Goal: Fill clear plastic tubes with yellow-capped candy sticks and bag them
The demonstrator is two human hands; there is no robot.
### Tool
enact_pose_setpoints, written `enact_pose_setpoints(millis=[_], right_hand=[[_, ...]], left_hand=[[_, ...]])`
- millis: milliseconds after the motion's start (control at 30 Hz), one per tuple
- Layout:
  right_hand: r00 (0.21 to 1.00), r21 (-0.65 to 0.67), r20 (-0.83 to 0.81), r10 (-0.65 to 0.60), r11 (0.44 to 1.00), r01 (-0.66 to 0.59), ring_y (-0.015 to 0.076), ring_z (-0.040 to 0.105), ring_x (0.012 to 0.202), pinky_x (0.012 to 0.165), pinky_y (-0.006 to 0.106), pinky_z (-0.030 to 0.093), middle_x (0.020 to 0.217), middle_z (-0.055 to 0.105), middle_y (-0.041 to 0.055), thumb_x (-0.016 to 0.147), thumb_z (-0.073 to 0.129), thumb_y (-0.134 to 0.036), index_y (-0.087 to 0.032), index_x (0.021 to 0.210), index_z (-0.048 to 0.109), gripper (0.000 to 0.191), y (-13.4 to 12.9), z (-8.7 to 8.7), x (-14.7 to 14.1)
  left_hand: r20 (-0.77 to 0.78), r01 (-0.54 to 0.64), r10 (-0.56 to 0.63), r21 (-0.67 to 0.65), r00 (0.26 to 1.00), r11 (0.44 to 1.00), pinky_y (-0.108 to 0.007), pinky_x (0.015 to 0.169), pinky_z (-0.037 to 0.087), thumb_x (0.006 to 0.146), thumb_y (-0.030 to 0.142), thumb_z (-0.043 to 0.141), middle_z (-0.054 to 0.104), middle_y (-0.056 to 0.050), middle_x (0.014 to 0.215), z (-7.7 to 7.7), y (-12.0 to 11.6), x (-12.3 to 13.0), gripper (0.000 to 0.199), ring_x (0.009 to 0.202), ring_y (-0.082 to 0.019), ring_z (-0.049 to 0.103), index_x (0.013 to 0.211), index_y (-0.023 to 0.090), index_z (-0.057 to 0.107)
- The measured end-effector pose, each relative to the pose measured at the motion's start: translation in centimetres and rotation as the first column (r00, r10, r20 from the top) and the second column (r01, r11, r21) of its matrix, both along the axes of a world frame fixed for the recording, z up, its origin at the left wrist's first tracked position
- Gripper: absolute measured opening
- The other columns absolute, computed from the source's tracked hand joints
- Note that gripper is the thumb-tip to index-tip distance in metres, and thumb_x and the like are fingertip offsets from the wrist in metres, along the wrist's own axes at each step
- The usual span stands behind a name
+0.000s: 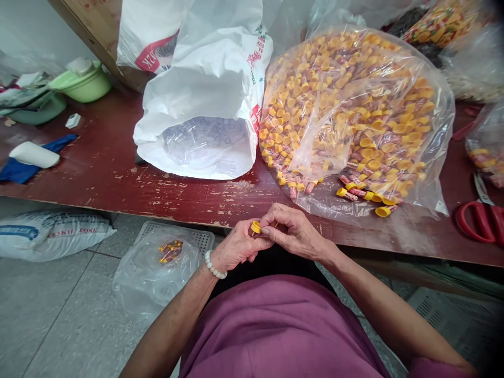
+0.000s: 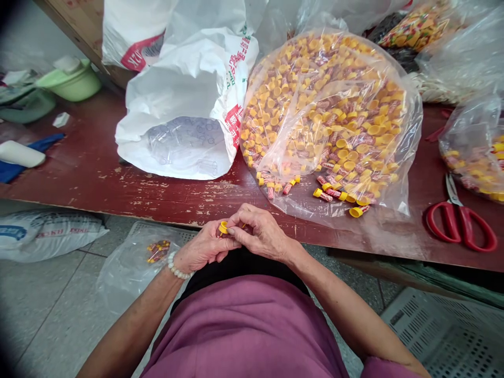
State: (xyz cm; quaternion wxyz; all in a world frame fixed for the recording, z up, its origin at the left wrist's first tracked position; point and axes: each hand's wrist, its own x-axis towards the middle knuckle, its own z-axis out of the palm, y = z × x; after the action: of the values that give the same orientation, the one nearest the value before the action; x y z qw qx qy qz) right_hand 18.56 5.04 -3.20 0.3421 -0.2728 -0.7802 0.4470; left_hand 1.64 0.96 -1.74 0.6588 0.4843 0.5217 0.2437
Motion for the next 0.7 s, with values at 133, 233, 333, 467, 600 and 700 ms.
enact_pose_setpoints(millis=[133,233,333,467,600,700], right_hand=[[0.996,0.057,0.065,0.066,0.996,-0.070,0.0101,0.050,0.067,0.062,0.023,0.040,0.075,0.056,0.0018,0.085,0.053,-0.019,-0.016,0.081,0.061,0.009,0.0,0.4,0.3],[0.989,0.061,0.112,0.098,0.993,-0.105,0.0093,0.050,0.065,0.061,0.022,0.039,0.075,0.056,0.0009,0.084,0.052,-0.016,-0.016,0.082,0.060,0.008,-0.1,0.5,0.4],[0.981,0.067,0.145,0.128,0.988,-0.139,0.0085,0.050,0.064,0.060,0.021,0.037,0.074,0.057,0.0001,0.081,0.051,-0.012,-0.016,0.082,0.058,0.008,-0.2,0.7,0.4],[0.978,0.144,0.172,0.119,0.979,-0.144,0.0084,0.046,0.061,0.058,0.020,0.035,0.071,0.055,-0.0006,0.077,0.050,-0.009,-0.016,0.078,0.055,0.009,0.0,0.9,0.7],[0.989,0.111,0.149,-0.011,0.994,-0.005,0.0081,0.045,0.059,0.057,0.021,0.035,0.070,0.053,-0.0007,0.082,0.047,-0.015,-0.016,0.078,0.055,0.009,0.8,1.1,1.7],[0.989,-0.012,0.147,0.013,1.000,-0.012,0.0086,0.049,0.063,0.060,0.021,0.038,0.076,0.057,0.0008,0.087,0.049,-0.024,-0.016,0.084,0.057,0.012,0.8,1.0,1.7]], left_hand=[[-0.008,0.055,-0.055,0.013,0.998,0.998,-0.014,0.033,0.026,0.070,0.037,0.068,0.043,0.008,0.059,1.1,0.0,0.2,0.030,0.037,-0.001,0.033,0.083,0.013,0.055],[-0.032,0.109,-0.109,-0.010,0.993,0.994,-0.014,0.033,0.026,0.070,0.036,0.067,0.041,0.008,0.056,1.6,-0.1,0.1,0.028,0.037,-0.001,0.033,0.081,0.013,0.056],[-0.029,0.146,-0.146,-0.017,0.989,0.989,-0.014,0.033,0.026,0.071,0.035,0.066,0.040,0.008,0.056,1.5,-0.2,0.0,0.025,0.037,-0.001,0.032,0.079,0.013,0.056],[-0.008,0.161,-0.161,-0.034,0.987,0.986,-0.015,0.035,0.026,0.069,0.035,0.067,0.040,0.007,0.057,0.9,-0.5,-0.3,0.026,0.040,-0.002,0.031,0.075,0.013,0.055],[-0.009,0.124,-0.125,-0.090,0.992,0.988,-0.016,0.036,0.023,0.069,0.035,0.068,0.043,0.006,0.062,0.5,-0.7,-0.5,0.035,0.043,-0.002,0.029,0.093,0.012,0.058],[-0.036,0.085,-0.086,-0.019,0.996,0.996,-0.017,0.038,0.023,0.071,0.035,0.065,0.042,0.006,0.061,0.2,-0.4,-0.1,0.032,0.044,-0.003,0.028,0.091,0.012,0.059]])
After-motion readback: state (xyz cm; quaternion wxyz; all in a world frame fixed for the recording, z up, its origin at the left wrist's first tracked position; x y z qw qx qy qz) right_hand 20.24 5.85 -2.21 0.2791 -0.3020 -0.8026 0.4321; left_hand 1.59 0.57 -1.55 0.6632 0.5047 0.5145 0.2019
